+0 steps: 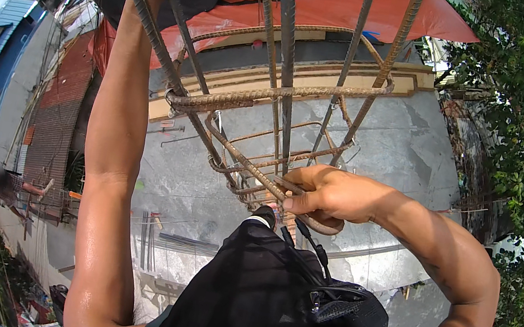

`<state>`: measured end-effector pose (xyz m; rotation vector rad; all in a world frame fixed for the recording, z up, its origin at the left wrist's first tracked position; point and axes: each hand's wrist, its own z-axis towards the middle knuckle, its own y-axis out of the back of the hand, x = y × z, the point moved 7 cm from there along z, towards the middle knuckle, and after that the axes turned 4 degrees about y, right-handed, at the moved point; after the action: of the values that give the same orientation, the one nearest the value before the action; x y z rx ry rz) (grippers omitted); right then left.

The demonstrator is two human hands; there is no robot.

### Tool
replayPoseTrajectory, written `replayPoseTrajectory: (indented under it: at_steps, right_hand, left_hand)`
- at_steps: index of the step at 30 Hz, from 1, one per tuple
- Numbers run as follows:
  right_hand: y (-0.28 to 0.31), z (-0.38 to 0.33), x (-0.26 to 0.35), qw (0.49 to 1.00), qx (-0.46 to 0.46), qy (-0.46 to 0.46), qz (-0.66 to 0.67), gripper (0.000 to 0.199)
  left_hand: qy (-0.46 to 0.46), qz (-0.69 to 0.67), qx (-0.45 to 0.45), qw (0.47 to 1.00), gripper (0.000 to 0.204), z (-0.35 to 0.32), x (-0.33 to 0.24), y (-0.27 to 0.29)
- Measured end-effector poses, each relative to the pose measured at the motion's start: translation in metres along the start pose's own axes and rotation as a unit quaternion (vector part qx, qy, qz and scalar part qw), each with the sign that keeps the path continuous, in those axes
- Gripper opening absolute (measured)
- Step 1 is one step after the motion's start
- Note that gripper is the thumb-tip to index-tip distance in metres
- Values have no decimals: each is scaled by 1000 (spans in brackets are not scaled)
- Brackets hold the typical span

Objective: The person is assembling a cylindrical rebar cage by hand. They bend and twist individual rebar rods to form circular hoops and attach them to vertical rebar bars, working from a suspended position on the structure.

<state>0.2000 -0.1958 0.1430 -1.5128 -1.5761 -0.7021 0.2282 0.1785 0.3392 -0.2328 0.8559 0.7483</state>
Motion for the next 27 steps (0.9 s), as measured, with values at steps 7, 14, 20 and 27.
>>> replayPoseTrajectory:
  at_steps: [7, 14, 20, 27]
  right_hand:
    - [7, -1, -27, 810, -170, -3, -561, 32]
    - [20, -1, -41, 878, -144, 40, -455, 26]
    - [-44, 35, -105, 847, 189, 64, 493, 37]
    - [-32, 33, -99, 989, -98, -56, 97, 23]
  left_hand:
    - [9, -17, -10, 1000, 22, -6, -7, -5]
    - [-51, 14, 23, 998, 18, -18, -36, -22]
    - [-33, -39, 28, 998, 17, -17, -33, -22]
    - [-33, -9, 32, 999, 17, -19, -34, -21]
